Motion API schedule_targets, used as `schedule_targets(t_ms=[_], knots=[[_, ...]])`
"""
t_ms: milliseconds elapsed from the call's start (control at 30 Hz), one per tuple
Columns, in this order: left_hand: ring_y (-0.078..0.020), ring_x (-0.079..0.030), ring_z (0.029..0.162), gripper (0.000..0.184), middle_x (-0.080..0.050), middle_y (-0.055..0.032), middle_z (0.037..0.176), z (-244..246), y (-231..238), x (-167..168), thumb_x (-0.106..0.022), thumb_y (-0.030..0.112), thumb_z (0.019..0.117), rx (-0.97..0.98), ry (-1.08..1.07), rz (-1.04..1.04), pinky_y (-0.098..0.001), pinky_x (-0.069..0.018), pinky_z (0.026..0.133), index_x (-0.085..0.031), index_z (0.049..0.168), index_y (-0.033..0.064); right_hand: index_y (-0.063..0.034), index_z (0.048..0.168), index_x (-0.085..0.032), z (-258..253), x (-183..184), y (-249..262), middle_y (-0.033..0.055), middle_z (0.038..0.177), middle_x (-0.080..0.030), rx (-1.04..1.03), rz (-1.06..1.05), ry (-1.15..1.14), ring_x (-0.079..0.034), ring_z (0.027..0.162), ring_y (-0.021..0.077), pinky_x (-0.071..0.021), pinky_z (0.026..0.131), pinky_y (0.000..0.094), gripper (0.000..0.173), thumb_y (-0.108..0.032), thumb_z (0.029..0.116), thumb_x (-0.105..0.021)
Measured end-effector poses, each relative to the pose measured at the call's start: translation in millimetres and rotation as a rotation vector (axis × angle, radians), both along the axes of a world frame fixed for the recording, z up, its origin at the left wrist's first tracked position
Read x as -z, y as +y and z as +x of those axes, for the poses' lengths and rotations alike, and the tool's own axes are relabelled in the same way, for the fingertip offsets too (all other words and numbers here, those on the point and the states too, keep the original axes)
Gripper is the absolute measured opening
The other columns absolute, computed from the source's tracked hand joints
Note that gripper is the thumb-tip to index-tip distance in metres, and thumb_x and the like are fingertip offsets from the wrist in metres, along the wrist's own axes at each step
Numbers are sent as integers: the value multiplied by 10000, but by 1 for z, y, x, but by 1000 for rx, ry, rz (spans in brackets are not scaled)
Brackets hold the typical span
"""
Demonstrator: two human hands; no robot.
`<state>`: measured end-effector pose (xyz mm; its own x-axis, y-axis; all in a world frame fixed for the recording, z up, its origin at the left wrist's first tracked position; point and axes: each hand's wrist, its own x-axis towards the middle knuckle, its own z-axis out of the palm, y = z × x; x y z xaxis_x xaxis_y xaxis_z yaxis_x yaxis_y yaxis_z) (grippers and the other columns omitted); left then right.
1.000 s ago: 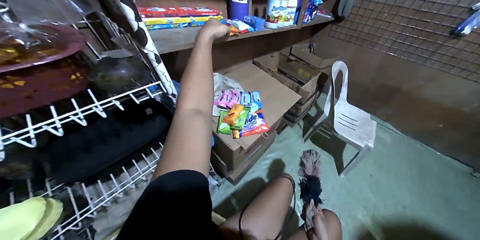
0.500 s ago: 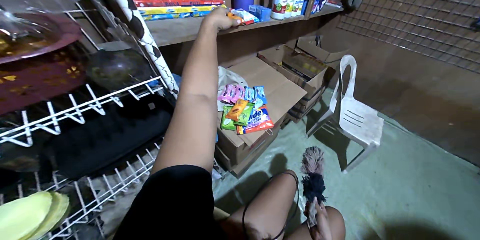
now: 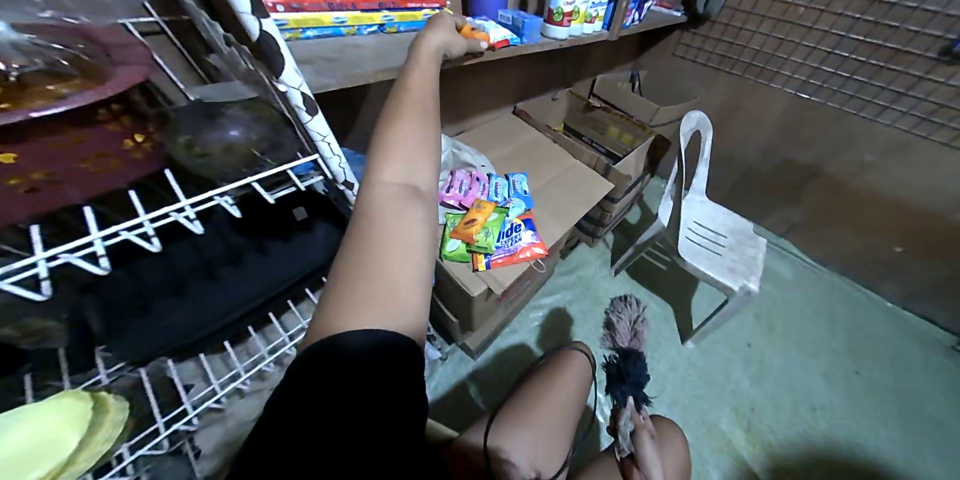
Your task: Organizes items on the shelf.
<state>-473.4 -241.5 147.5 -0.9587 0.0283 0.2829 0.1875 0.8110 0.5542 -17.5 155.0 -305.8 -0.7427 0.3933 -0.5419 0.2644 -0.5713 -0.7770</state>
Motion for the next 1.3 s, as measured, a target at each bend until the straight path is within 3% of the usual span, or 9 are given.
schedule_targets(t_ms=[400, 533, 633, 733, 833, 900, 1000, 1167, 1300], knots=[[-393, -557, 1300, 540, -609, -267, 1338, 1, 0, 4, -753, 331, 928, 2, 81, 78, -561, -393, 1129, -621, 1318, -17, -49, 1226, -518, -1, 0, -2, 17, 725, -626, 2, -1, 20, -624, 582, 83, -561, 540, 254, 211, -173, 1109, -393], [-355, -432, 1430, 610, -449, -264, 1523, 16, 10, 8, -673, 357, 961, -96, 341, 255, -471, -351, 1188, -541, 1414, -30, -67, 1198, -532, -2, 2, 1, 18, 730, -622, -13, -4, 5, -618, 583, 90, -551, 523, 261, 218, -222, 1112, -405], [-324, -445, 1428, 482, -387, -246, 1579, 60, 31, 39, -608, 239, 992, -55, 485, 264, -413, -424, 1137, -561, 1399, -15, -72, 1188, -542, -1, 0, 0, 12, 721, -626, -35, 3, 17, -620, 579, 84, -552, 518, 256, 217, -224, 1111, -407], [-368, -464, 1407, 406, -477, -250, 1506, 131, 51, 105, -594, 211, 1025, 6, 294, 166, -496, -376, 1181, -602, 1345, -37, -66, 1161, -535, 0, -2, -1, 1, 707, -622, -44, -2, 36, -616, 575, 73, -555, 526, 248, 223, -222, 1115, -383], [-460, -517, 1319, 422, -563, -296, 1378, 172, 52, 186, -629, 266, 1011, -64, -8, 46, -645, -410, 1092, -634, 1303, -39, -67, 1173, -529, 2, -4, 1, 6, 714, -604, -16, -5, 24, -610, 583, 81, -550, 528, 255, 211, -216, 1114, -391], [-529, -490, 1309, 494, -558, -338, 1352, 185, 52, 216, -658, 331, 993, -128, -208, -12, -727, -397, 1028, -618, 1318, -38, -68, 1183, -534, 3, -6, 1, 9, 721, -608, -1, -18, 20, -610, 588, 84, -545, 531, 254, 207, -209, 1114, -399], [-559, -469, 1312, 620, -537, -354, 1370, 188, 58, 224, -749, 362, 924, -207, -366, -86, -746, -393, 1003, -571, 1374, -26, -54, 1222, -529, 1, -7, -1, 23, 736, -619, -14, -19, 0, -618, 589, 87, -550, 533, 253, 218, -199, 1110, -410], [-546, -531, 1249, 626, -568, -352, 1319, 168, 58, 218, -745, 305, 911, -220, -463, -162, -731, -427, 970, -525, 1390, -33, -37, 1253, -524, -2, -6, -4, 27, 761, -615, -9, 4, 8, -616, 615, 83, -550, 558, 254, 244, -197, 1108, -411], [-519, -575, 1208, 725, -571, -341, 1322, 162, 46, 213, -786, 311, 881, -113, -363, 73, -713, -453, 982, -465, 1444, -14, -65, 1198, -521, 0, -8, -3, 8, 736, -603, -3, -6, 22, -597, 592, 74, -534, 536, 249, 209, -216, 1111, -406]])
